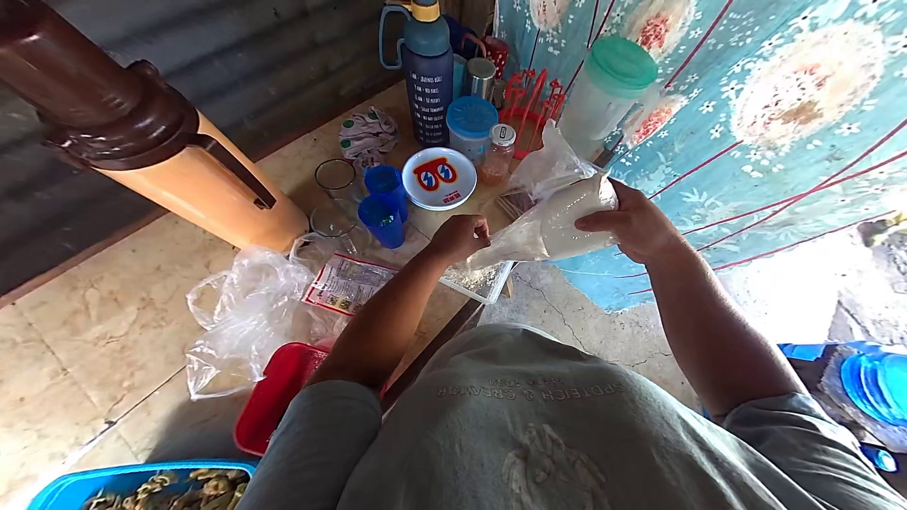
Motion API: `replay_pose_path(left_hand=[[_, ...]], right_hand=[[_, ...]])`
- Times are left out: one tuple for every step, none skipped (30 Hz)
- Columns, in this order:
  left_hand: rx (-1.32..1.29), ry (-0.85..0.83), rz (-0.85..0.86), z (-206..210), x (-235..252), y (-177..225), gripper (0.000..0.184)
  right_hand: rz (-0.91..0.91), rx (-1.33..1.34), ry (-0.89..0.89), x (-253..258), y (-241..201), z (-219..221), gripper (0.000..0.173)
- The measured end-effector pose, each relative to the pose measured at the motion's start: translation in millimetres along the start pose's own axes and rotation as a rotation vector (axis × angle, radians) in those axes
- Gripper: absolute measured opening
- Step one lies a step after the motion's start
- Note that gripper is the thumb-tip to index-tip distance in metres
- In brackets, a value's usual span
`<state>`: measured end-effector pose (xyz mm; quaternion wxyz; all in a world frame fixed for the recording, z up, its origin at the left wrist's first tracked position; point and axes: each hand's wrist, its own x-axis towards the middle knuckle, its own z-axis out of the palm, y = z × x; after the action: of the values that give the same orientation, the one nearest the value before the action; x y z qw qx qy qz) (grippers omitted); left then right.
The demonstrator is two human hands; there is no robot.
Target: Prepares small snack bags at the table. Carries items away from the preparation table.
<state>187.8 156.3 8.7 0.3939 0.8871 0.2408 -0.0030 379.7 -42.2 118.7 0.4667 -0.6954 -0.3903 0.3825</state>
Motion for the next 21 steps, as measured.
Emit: replay_pose_path(left_hand=[[0.005, -0.003, -0.005, -0.1, 0.3, 0.2, 0.019], [0.012, -0.005, -0.008, 0.1, 0.7, 0.1, 0.019], [0.019, -0.007, -0.011, 0.3, 0.9, -0.7, 0.018], [0.018, -0.01, -0.012, 0.3, 0.9, -2.2, 0.018], [0.01, -0.011, -0.012, 0.1, 0.4, -3.7, 0.018], [0.008, -0.011, -0.012, 0.0, 0.2, -5.0, 0.017], [0.015, -0.01, -0.016, 0.0, 0.1, -6.2, 0.017], [0.021, -0.014, -0.022, 0.3, -0.1, -7.1, 0.016], [0.029, -0.024, -0.033, 0.2, -0.6, -7.0, 0.016], [0.033, -0.03, -0.04, -0.2, -1.1, -6.6, 0.017], [0.029, -0.028, -0.043, -0.5, -1.3, -6.2, 0.018], [0.028, -0.017, -0.045, -0.1, -1.4, -6.4, 0.019], [0.028, -0.008, -0.049, 0.3, -1.5, -6.9, 0.018], [0.021, -0.001, -0.055, 0.4, -1.9, -7.1, 0.018], [0.012, 0.006, -0.058, 0.2, -2.3, -6.9, 0.019], [0.005, 0.016, -0.06, 0.1, -2.5, -6.3, 0.019], [0.002, 0.029, -0.062, 0.5, -2.6, -6.0, 0.018], [0.003, 0.037, -0.062, 1.0, -2.5, -6.4, 0.018], [-0.004, 0.049, -0.057, 1.4, -2.6, -7.1, 0.018], [-0.016, 0.057, -0.054, 1.4, -2.6, -7.4, 0.019], [-0.022, 0.061, -0.057, 1.1, -2.3, -7.2, 0.019]], right_hand=[[0.002, -0.015, 0.003, -0.5, -0.2, -0.3, 0.054], [0.01, -0.03, 0.003, -1.1, -0.2, -0.4, 0.054], [0.015, -0.051, 0.003, -1.7, -0.4, -0.3, 0.055], [0.011, -0.066, 0.006, -2.1, -0.6, -0.1, 0.055], [0.003, -0.077, 0.005, -2.4, -0.8, 0.3, 0.054], [-0.005, -0.087, -0.005, -2.4, -0.4, 0.7, 0.054], [-0.015, -0.099, -0.026, -2.3, 0.4, 1.3, 0.055], [-0.024, -0.109, -0.046, -2.2, 1.2, 2.4, 0.056], [-0.029, -0.118, -0.047, -2.4, 1.2, 4.3, 0.057], [-0.029, -0.118, -0.032, -2.2, 0.4, 6.1, 0.057], [-0.031, -0.12, -0.015, -1.5, -0.5, 7.1, 0.056], [-0.032, -0.122, -0.013, -0.8, -1.0, 7.0, 0.056], [-0.032, -0.12, -0.018, -0.5, -1.5, 6.7, 0.055], [-0.034, -0.116, -0.017, -0.4, -1.9, 6.6, 0.055], [-0.037, -0.108, -0.01, -0.5, -2.6, 6.8, 0.054], [-0.042, -0.103, -0.002, -0.7, -3.1, 6.8, 0.054], [-0.043, -0.103, 0.0, -0.8, -3.0, 6.6, 0.055], [-0.042, -0.108, -0.001, -1.0, -2.4, 6.4, 0.056], [-0.045, -0.114, 0.005, -1.0, -1.6, 6.5, 0.057], [-0.054, -0.117, 0.015, -0.7, -0.6, 6.3, 0.057], [-0.065, -0.113, 0.021, -0.9, 0.2, 5.7, 0.056]])
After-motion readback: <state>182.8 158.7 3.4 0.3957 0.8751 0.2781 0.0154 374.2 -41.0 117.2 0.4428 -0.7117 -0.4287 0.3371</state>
